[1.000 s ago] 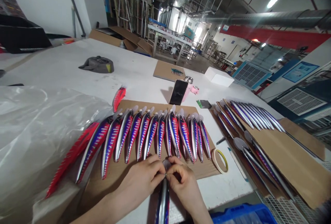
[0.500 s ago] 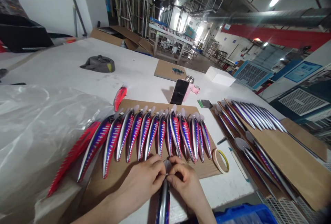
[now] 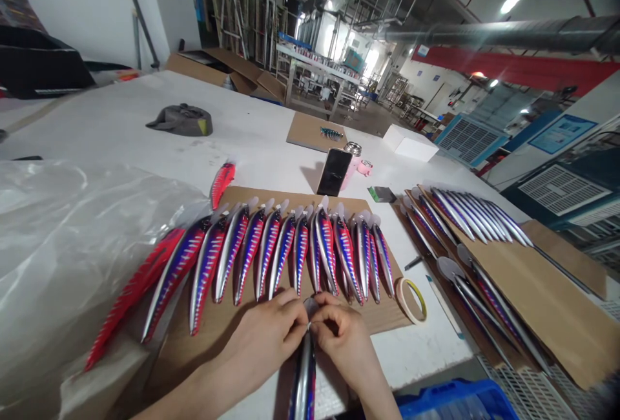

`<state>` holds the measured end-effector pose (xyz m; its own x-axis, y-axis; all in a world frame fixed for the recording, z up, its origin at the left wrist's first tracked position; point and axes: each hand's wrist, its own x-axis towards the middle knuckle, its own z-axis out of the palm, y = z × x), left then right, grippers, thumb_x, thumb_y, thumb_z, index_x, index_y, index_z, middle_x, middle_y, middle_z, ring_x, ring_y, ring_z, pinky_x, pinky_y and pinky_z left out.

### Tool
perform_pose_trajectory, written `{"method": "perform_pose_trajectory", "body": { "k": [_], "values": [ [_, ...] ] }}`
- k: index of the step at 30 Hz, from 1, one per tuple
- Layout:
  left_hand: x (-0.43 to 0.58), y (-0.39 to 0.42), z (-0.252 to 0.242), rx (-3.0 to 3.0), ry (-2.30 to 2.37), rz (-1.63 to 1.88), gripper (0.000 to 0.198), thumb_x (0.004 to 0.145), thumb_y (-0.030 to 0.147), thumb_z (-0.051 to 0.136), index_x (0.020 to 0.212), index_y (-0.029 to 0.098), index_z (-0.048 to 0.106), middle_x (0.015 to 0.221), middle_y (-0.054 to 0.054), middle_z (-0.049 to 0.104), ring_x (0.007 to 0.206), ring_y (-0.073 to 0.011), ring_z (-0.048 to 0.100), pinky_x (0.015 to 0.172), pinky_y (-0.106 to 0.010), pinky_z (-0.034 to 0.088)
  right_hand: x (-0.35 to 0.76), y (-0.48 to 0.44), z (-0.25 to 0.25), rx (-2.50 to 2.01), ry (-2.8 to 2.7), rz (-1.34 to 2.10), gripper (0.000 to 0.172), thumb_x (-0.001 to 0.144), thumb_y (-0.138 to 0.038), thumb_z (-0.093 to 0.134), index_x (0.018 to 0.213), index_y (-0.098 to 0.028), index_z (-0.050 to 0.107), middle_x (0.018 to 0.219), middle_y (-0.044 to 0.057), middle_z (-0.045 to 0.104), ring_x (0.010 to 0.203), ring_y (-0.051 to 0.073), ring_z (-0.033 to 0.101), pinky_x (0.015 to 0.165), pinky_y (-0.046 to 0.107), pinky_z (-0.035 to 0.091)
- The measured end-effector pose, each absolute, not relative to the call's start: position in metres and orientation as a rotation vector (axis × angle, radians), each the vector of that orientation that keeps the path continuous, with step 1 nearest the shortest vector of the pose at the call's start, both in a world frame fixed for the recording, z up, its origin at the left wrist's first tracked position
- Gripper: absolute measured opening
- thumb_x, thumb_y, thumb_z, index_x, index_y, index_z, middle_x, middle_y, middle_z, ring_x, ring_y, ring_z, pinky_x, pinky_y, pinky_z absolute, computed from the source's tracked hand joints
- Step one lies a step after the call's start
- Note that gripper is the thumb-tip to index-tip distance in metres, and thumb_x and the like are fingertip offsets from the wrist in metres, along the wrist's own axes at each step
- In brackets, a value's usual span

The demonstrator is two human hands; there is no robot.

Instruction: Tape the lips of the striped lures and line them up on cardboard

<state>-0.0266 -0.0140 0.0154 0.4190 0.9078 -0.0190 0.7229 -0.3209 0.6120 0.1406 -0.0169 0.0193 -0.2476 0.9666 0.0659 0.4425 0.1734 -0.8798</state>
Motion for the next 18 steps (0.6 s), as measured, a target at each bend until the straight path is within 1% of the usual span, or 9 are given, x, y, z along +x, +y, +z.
{"method": "perform_pose_trajectory", "body": {
  "k": [3,5,6,8,10,12,14,16,18],
  "values": [
    [-0.028,-0.015,0.018,2.085,1.369,0.473,0.019,0.087,0.019,0.04,0.08,0.022,0.057,0.089,0.001,0.058,0.077,-0.0149,0.06,0.071,-0.027,0.042,0.139,-0.018,0.017,-1.343,-1.78,0.949,0.023,0.067,0.001,0.048,0.061,-0.019,0.059,0.082,0.002,0.065,0.081,0.015,0.063,0.073,0.023,0.045],
    [-0.03,-0.016,0.024,2.001,1.366,0.483,0.014,0.085,0.022,0.043,0.091,0.024,0.056,0.086,0.002,0.06,0.076,-0.0156,0.061,0.067,-0.025,0.042,0.139,-0.019,0.014,-1.345,-1.768,0.923,0.022,0.067,0.0,0.049,0.062,-0.019,0.058,0.081,0.003,0.065,0.084,0.016,0.062,0.074,0.024,0.046],
    [-0.031,-0.017,0.029,1.963,1.355,0.462,0.018,0.084,0.024,0.047,0.101,0.026,0.054,0.082,0.003,0.061,0.073,-0.016,0.062,0.063,-0.025,0.041,0.138,-0.019,0.013,-1.353,-1.765,0.915,0.022,0.068,0.0,0.049,0.062,-0.019,0.058,0.08,0.003,0.065,0.084,0.017,0.062,0.074,0.025,0.046],
    [-0.032,-0.02,0.038,1.93,1.315,0.364,0.047,0.077,0.03,0.057,0.122,0.029,0.043,0.072,0.006,0.062,0.066,-0.0174,0.063,0.055,-0.024,0.039,0.138,-0.02,0.013,-1.386,-1.762,0.899,0.022,0.067,0.0,0.049,0.061,-0.019,0.058,0.079,0.003,0.065,0.082,0.017,0.063,0.073,0.025,0.046],
    [-0.031,-0.022,0.044,1.954,1.274,0.265,0.075,0.071,0.032,0.062,0.137,0.029,0.027,0.069,0.006,0.062,0.062,-0.0188,0.062,0.052,-0.024,0.037,0.138,-0.02,0.014,-1.414,-1.767,0.896,0.022,0.068,0.0,0.05,0.06,-0.019,0.058,0.082,0.003,0.066,0.078,0.015,0.063,0.072,0.024,0.046],
    [-0.028,-0.025,0.044,1.974,1.278,0.239,0.086,0.07,0.031,0.06,0.143,0.027,0.016,0.072,0.004,0.064,0.065,-0.0207,0.063,0.054,-0.026,0.039,0.14,-0.021,0.013,-1.401,-1.768,0.919,0.022,0.07,-0.001,0.051,0.06,-0.019,0.06,0.087,0.003,0.067,0.078,0.015,0.063,0.073,0.023,0.047],
    [-0.025,-0.028,0.039,1.985,1.31,0.254,0.083,0.072,0.028,0.054,0.144,0.024,0.014,0.072,0.002,0.065,0.066,-0.0221,0.064,0.056,-0.028,0.041,0.143,-0.025,0.009,-1.361,-1.777,0.934,0.019,0.075,-0.006,0.053,0.071,-0.019,0.066,0.098,0.005,0.068,0.091,0.017,0.064,0.081,0.024,0.047],
    [-0.02,-0.03,0.032,1.992,1.372,0.25,0.079,0.072,0.024,0.05,0.144,0.022,0.016,0.065,0.002,0.064,0.061,-0.0227,0.064,0.056,-0.03,0.042,0.147,-0.031,0.0,-1.335,-1.775,0.9,0.017,0.081,-0.016,0.056,0.092,-0.02,0.069,0.116,0.008,0.064,0.109,0.021,0.06,0.091,0.029,0.047],
    [-0.017,-0.032,0.025,1.993,1.428,0.249,0.078,0.071,0.022,0.048,0.144,0.022,0.019,0.061,0.002,0.063,0.058,-0.0229,0.063,0.054,-0.029,0.041,0.15,-0.042,-0.012,-1.325,-1.728,0.831,0.033,0.083,-0.029,0.058,0.115,-0.022,0.062,0.135,0.01,0.052,0.125,0.027,0.049,0.099,0.036,0.044]
  ]
}}
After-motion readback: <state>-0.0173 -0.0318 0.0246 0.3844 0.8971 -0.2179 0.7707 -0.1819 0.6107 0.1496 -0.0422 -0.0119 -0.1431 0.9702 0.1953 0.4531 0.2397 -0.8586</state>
